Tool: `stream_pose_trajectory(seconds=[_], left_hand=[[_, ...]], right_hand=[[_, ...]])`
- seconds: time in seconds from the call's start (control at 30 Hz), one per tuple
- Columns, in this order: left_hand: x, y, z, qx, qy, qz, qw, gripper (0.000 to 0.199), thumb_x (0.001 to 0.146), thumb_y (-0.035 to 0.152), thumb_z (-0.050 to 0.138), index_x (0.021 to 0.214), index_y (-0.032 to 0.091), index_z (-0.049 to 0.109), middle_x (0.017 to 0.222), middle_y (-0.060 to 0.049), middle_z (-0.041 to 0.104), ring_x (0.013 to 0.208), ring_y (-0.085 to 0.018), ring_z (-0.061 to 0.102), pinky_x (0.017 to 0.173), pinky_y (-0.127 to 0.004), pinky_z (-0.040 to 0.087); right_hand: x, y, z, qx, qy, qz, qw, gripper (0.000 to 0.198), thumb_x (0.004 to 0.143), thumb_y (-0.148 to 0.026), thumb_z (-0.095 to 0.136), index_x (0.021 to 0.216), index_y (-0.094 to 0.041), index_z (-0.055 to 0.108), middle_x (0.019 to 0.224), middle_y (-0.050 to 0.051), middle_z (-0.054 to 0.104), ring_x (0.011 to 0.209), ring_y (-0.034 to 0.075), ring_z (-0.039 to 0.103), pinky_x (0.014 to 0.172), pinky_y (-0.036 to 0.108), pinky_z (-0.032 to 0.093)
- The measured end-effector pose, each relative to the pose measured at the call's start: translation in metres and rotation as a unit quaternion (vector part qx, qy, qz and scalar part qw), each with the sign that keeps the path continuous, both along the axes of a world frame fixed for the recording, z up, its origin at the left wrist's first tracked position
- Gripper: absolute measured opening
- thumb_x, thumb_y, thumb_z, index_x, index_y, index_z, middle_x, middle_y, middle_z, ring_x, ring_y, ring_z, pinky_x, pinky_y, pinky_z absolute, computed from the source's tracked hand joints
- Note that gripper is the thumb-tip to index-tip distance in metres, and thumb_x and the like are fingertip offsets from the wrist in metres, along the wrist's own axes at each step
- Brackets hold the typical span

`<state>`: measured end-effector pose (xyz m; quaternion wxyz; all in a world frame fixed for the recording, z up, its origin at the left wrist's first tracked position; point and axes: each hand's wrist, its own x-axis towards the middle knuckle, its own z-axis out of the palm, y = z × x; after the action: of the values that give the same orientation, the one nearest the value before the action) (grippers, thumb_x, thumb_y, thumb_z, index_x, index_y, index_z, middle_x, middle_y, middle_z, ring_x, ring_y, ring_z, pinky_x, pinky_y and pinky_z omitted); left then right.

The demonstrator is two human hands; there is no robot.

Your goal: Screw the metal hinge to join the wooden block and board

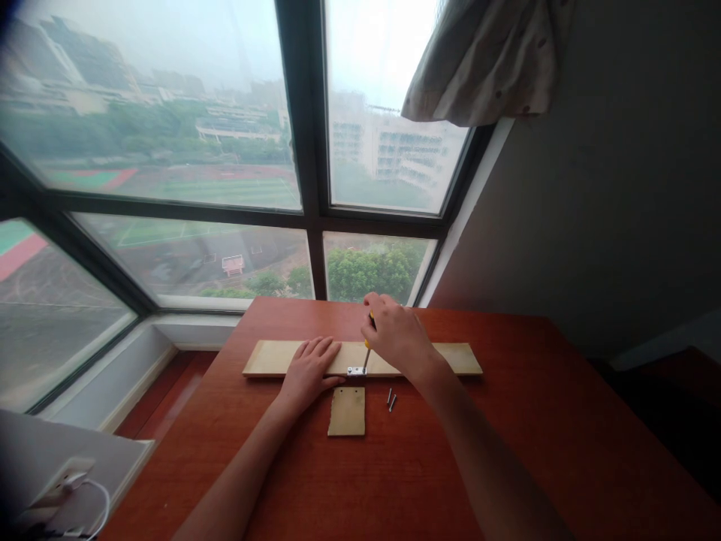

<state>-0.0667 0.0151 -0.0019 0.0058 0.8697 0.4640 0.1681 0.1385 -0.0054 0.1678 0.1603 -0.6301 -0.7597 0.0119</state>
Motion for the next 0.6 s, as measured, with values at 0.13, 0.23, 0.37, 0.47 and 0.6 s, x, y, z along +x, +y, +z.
stream_pose_trajectory(seconds=[0.13,0.23,0.37,0.47,0.6], left_hand=[[0.000,0.000,0.000,-0.001,0.000,0.001,1.000,0.069,0.071,0.052,0.073,0.130,0.025,0.049,0.135,-0.011,0.053,0.126,-0.032,0.044,0.106,-0.045,0.032],[0.000,0.000,0.000,-0.001,-0.002,-0.001,1.000,0.069,0.071,0.052,0.073,0.130,0.025,0.049,0.135,-0.011,0.053,0.126,-0.032,0.044,0.106,-0.045,0.031],[0.000,0.000,0.000,0.001,0.002,0.000,1.000,0.069,0.070,0.052,0.073,0.129,0.025,0.049,0.135,-0.010,0.053,0.126,-0.031,0.044,0.106,-0.045,0.031],[0.000,0.000,0.001,0.001,0.004,0.001,1.000,0.069,0.070,0.052,0.074,0.129,0.024,0.049,0.135,-0.010,0.053,0.125,-0.031,0.044,0.106,-0.044,0.032],[0.000,0.000,0.000,-0.001,-0.001,0.001,1.000,0.069,0.070,0.052,0.073,0.129,0.025,0.050,0.135,-0.011,0.053,0.125,-0.031,0.044,0.105,-0.044,0.032]], right_hand=[[0.000,-0.003,0.003,-0.003,0.012,0.032,0.999,0.037,0.081,-0.020,0.049,0.118,-0.023,0.051,0.109,0.004,0.065,0.090,0.018,0.062,0.071,0.026,0.040],[-0.003,-0.007,0.007,0.004,-0.043,-0.036,0.998,0.025,0.087,-0.033,0.048,0.110,-0.026,0.055,0.103,0.004,0.067,0.080,0.020,0.064,0.063,0.028,0.037],[-0.009,-0.008,0.009,0.002,-0.114,-0.115,0.987,0.035,0.092,-0.054,0.040,0.096,-0.024,0.058,0.085,0.004,0.069,0.072,0.022,0.065,0.057,0.028,0.033],[-0.008,-0.008,0.008,0.003,-0.114,-0.108,0.987,0.028,0.093,-0.047,0.041,0.100,-0.025,0.057,0.087,0.004,0.070,0.074,0.022,0.066,0.057,0.027,0.032],[-0.004,-0.008,0.007,-0.011,-0.051,-0.032,0.998,0.030,0.084,-0.030,0.052,0.114,-0.027,0.052,0.103,0.002,0.069,0.086,0.021,0.065,0.060,0.027,0.034]])
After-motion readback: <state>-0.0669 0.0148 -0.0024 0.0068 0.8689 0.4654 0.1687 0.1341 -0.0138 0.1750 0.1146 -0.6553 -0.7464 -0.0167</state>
